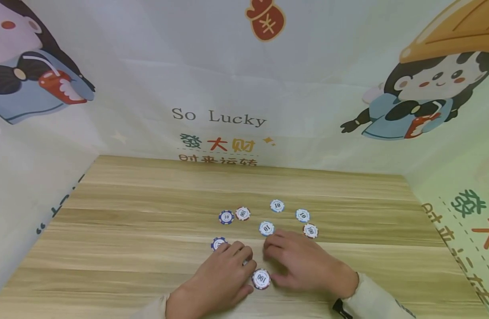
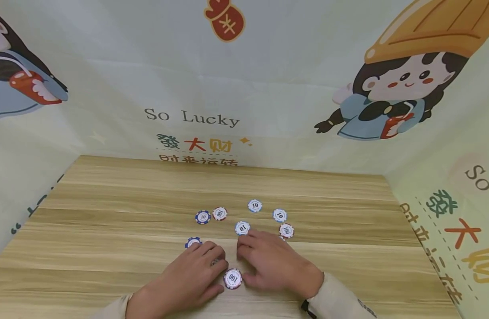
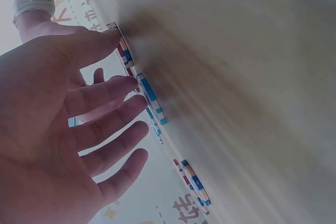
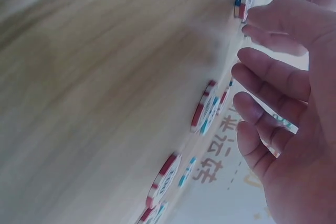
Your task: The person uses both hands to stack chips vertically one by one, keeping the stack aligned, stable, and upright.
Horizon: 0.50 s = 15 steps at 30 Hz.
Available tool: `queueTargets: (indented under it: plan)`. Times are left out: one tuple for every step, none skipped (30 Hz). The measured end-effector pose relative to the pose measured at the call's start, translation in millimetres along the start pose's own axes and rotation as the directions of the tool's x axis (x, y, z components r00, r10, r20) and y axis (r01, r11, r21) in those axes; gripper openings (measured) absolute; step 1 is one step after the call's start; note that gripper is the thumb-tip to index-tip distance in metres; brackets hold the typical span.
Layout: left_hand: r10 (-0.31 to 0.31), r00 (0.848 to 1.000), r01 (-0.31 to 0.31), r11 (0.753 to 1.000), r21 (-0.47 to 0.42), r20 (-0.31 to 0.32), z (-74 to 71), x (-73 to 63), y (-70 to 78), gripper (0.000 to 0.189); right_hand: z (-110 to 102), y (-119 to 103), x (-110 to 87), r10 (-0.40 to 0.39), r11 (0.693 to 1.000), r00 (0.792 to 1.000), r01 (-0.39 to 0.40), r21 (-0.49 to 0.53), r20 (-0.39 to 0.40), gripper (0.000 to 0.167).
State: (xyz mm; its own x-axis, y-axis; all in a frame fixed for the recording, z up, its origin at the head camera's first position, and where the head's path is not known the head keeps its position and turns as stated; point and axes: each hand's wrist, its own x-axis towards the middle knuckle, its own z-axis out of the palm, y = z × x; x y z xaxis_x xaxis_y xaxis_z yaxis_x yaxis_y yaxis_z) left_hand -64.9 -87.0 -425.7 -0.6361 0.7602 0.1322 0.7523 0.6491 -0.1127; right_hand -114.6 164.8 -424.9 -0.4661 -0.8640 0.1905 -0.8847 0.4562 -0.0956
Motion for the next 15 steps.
queueTargets:
  plan:
    - [0.001, 1.000, -0.001, 1.000, -0.002, 0.000, 0.0, 0.4, -0.1, 0.035, 0, 2, -1.0, 0.008, 1.000, 1.000, -0.008, 0.001, -0.001, 0.032]
    - [0.002, 1.000, -0.002, 1.000, -0.003, -0.002, 0.1, 0.9, -0.2, 0.035, -1, 3, -1.8, 0.014, 1.000, 1.000, -0.014, 0.003, -0.001, 0.032]
    - [0.002, 1.000, -0.002, 1.000, -0.006, -0.003, 0.1, 1.4, -0.2, 0.034, -1, 5, -2.5, 0.019, 1.000, 1.000, -0.019, 0.004, -0.005, 0.031]
    - [0.002, 1.000, -0.002, 1.000, -0.008, -0.003, 0.1, 1.8, -0.2, 0.033, -1, 7, -3.1, 0.022, 1.000, 1.000, -0.022, 0.003, -0.011, 0.031]
    - [0.001, 1.000, -0.001, 1.000, -0.011, -0.004, 0.0, 2.1, -0.2, 0.033, -1, 8, -3.8, 0.026, 1.000, 1.000, -0.025, 0.005, -0.017, 0.030]
    - [0.001, 1.000, -0.001, 1.000, -0.014, -0.002, -0.2, 2.5, -0.2, 0.033, -2, 10, -4.4, 0.029, 1.000, 0.999, -0.029, 0.008, -0.024, 0.029]
    - [0.000, 1.000, 0.000, 1.000, -0.018, -0.002, -0.2, 2.9, -0.3, 0.032, -2, 12, -4.9, 0.034, 0.999, 0.999, -0.034, 0.008, -0.029, 0.029]
    - [0.000, 1.000, 0.000, 1.000, -0.020, -0.002, -0.3, 3.2, -0.1, 0.032, -2, 14, -5.5, 0.039, 0.999, 0.999, -0.039, 0.009, -0.036, 0.028]
    - [0.000, 1.000, 0.000, 1.000, -0.024, 0.001, -0.3, 3.6, -0.1, 0.032, -3, 15, -6.1, 0.044, 0.999, 0.998, -0.043, 0.010, -0.044, 0.028]
    - [0.001, 1.000, -0.001, 1.000, -0.028, 0.004, -0.4, 4.0, -0.1, 0.032, -3, 17, -7.0, 0.052, 0.999, 0.998, -0.051, 0.009, -0.048, 0.028]
    - [0.001, 1.000, -0.001, 1.000, -0.031, 0.006, -0.4, 4.4, 0.0, 0.031, -3, 19, -7.7, 0.061, 0.998, 0.997, -0.060, 0.009, -0.051, 0.028]
    - [0.002, 1.000, -0.002, 0.999, -0.035, 0.009, -0.4, 4.9, 0.1, 0.031, -3, 20, -8.6, 0.068, 0.998, 0.996, -0.067, 0.008, -0.053, 0.029]
    - [0.003, 1.000, -0.003, 0.999, -0.037, 0.012, -0.4, 5.2, 0.2, 0.031, -2, 22, -9.2, 0.075, 0.997, 0.996, -0.074, 0.008, -0.052, 0.030]
    - [0.004, 1.000, -0.003, 0.999, -0.039, 0.013, -0.3, 5.6, 0.4, 0.031, -2, 23, -9.8, 0.081, 0.997, 0.995, -0.081, 0.009, -0.052, 0.030]
    - [0.005, 1.000, -0.004, 0.999, -0.041, 0.015, -0.2, 6.0, 0.6, 0.031, -2, 25, -10.4, 0.087, 0.996, 0.995, -0.087, 0.008, -0.049, 0.031]
